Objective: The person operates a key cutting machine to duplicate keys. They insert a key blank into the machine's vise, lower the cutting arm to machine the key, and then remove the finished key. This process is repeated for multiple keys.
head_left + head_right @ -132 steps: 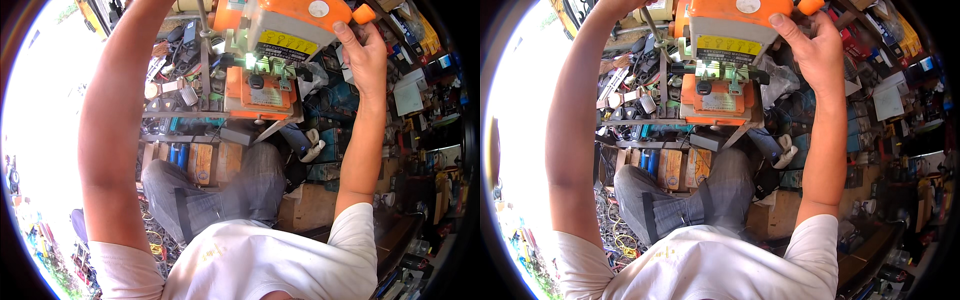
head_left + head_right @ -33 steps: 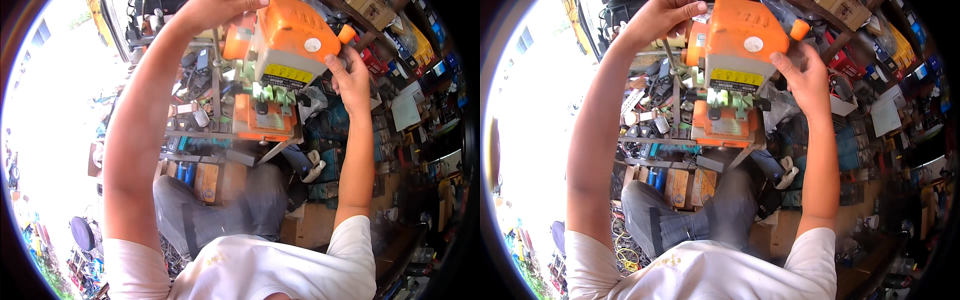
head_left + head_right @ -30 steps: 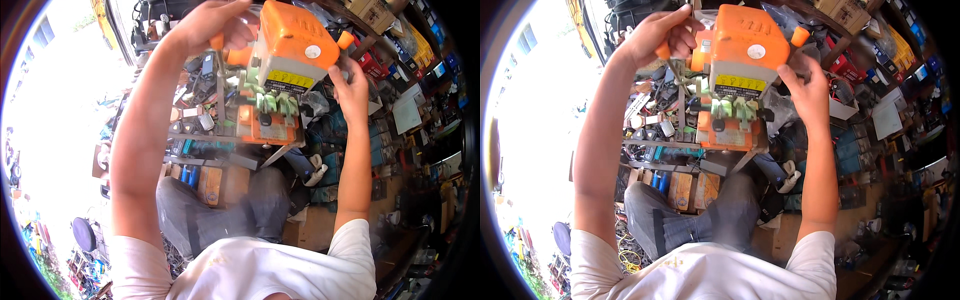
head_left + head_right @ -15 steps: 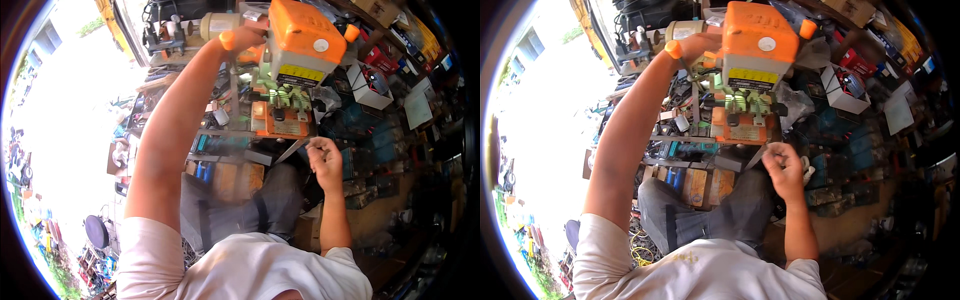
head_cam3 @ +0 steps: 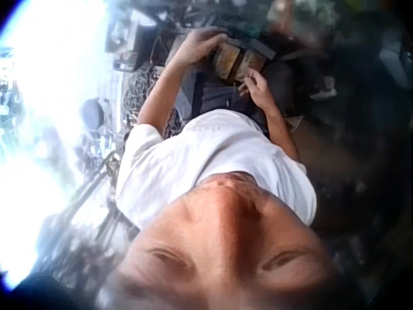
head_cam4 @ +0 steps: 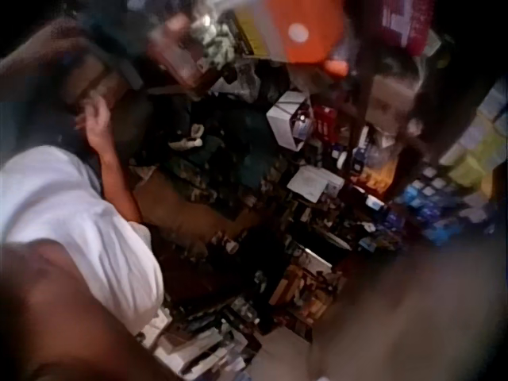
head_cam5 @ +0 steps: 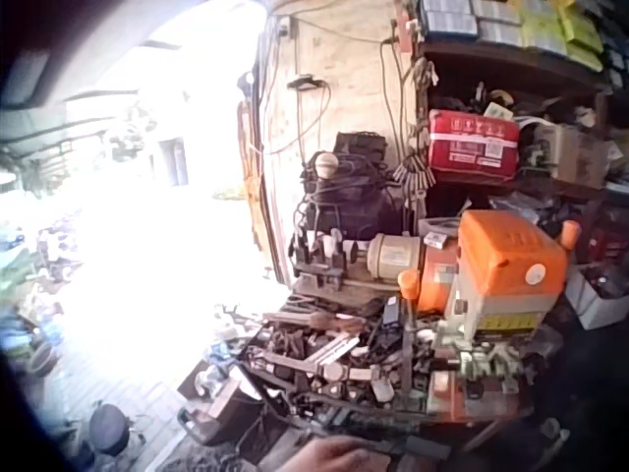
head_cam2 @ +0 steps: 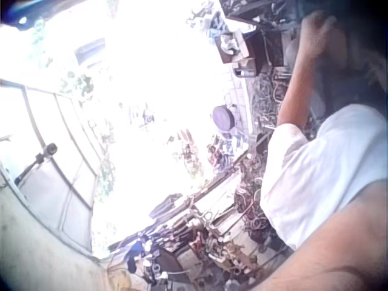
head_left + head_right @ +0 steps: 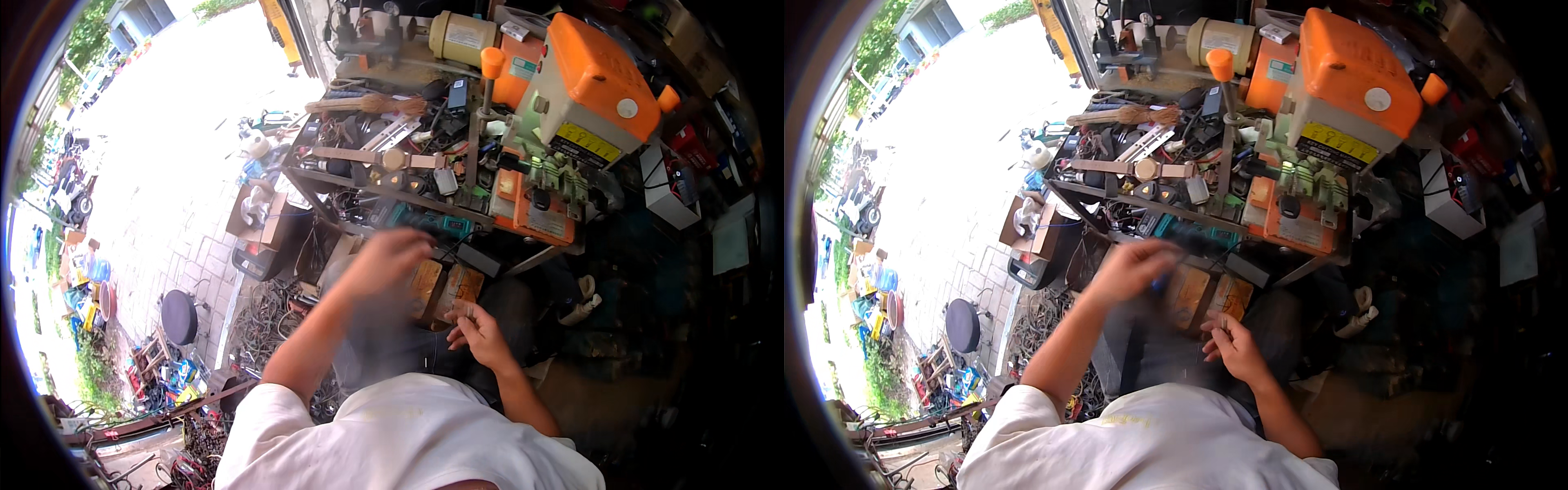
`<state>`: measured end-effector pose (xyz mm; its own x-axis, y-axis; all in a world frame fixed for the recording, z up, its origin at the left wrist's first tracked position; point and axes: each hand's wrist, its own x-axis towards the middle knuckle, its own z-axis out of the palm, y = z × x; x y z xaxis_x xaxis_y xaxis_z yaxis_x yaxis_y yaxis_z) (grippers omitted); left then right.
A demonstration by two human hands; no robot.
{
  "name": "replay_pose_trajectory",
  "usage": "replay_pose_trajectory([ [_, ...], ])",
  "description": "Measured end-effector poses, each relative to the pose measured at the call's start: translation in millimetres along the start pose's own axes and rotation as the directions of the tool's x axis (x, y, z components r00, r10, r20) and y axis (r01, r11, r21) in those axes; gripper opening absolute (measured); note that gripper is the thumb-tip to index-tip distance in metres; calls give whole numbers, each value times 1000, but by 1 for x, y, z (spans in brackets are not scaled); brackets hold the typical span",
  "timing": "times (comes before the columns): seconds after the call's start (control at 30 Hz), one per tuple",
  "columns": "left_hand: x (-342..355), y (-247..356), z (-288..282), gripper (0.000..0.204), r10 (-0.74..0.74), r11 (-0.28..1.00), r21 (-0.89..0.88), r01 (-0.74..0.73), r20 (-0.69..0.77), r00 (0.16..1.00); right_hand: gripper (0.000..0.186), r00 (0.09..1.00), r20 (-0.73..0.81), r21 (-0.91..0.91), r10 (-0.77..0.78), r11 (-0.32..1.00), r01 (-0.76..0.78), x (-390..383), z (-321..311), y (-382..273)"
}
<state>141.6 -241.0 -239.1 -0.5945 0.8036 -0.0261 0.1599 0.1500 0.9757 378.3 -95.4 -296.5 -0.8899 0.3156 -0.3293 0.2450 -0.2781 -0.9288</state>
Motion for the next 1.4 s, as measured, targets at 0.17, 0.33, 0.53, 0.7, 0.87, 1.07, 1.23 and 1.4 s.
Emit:
replay_pose_trajectory([
  [0.17,-50,-63,83,23,-11,999,-35,12,48,999,20,989,135,-86,59,995,-47,32,6,29],
  [0.33,-67,-91,81,17,-237,933,-267,239,40,971,19,991,89,-132,101,987,-89,36,14,27],
  [0.53,-64,-134,79,28,-436,865,-267,424,15,900,22,999,-18,-511,-44,859,29,64,-22,54],
  [0.7,-48,-145,58,39,-414,876,-307,373,-81,907,14,994,-12,-922,-109,385,32,114,-64,100],
  [0.87,-60,-150,30,36,-384,914,-198,355,-137,913,17,983,30,-996,179,85,15,127,-59,115],
  [1.07,-42,-137,23,34,-319,941,-194,278,-223,921,22,995,96,-984,-31,149,99,118,-65,108],
  [1.23,-35,-51,-13,26,-69,981,-193,-27,-475,877,29,940,185,-870,-286,396,292,93,-32,14],
  [1.4,-17,-24,-74,19,231,972,180,-151,-617,752,25,866,146,-757,-478,510,409,77,-1,-69],
])
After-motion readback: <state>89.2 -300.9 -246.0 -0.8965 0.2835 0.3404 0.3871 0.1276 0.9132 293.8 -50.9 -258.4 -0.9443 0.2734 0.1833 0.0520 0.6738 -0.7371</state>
